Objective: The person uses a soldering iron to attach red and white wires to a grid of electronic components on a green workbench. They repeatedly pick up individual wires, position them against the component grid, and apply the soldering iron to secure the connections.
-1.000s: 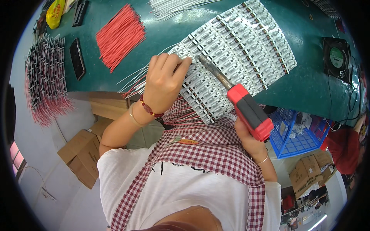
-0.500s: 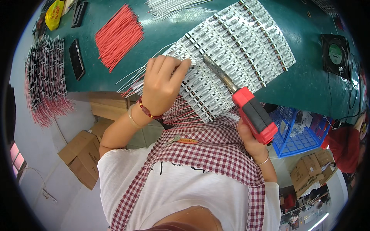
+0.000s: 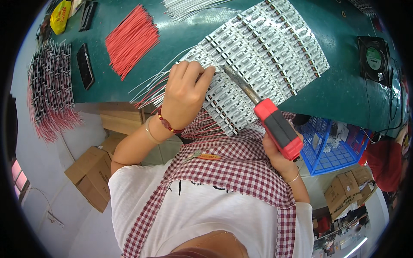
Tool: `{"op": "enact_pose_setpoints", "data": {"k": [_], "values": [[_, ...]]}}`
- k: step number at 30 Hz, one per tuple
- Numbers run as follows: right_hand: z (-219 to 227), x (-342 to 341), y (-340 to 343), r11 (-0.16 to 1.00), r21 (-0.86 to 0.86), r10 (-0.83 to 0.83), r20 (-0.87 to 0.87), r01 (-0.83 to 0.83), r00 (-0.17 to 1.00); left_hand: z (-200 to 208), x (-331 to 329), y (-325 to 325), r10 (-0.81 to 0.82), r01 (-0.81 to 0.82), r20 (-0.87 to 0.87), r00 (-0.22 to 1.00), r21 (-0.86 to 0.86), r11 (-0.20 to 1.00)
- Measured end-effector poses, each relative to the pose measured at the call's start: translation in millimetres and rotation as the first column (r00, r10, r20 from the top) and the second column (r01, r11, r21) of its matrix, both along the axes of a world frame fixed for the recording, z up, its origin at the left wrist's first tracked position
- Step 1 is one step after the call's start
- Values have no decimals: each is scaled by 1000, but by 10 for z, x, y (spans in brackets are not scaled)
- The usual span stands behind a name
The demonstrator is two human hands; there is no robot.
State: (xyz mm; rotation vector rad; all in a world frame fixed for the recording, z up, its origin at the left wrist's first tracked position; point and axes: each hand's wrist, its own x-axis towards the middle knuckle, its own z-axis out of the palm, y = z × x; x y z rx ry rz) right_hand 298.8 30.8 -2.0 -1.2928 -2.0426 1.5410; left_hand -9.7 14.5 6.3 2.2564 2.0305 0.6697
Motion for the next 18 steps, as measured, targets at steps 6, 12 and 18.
{"op": "enact_pose_setpoints", "data": {"k": [6, 12, 18], "values": [[187, 8, -10, 975, -197, -135, -145, 105, 980, 27, 18, 17, 3, -5, -47, 999, -39, 999], [121, 17, -47, 975, -183, -141, -89, 123, 986, 12, 19, 14, 16, -18, -78, 997, -23, 1000], [23, -105, 47, 998, 54, -35, -10, 35, 999, -3, 34, 11, 22, -24, -85, 996, -27, 999]]}}
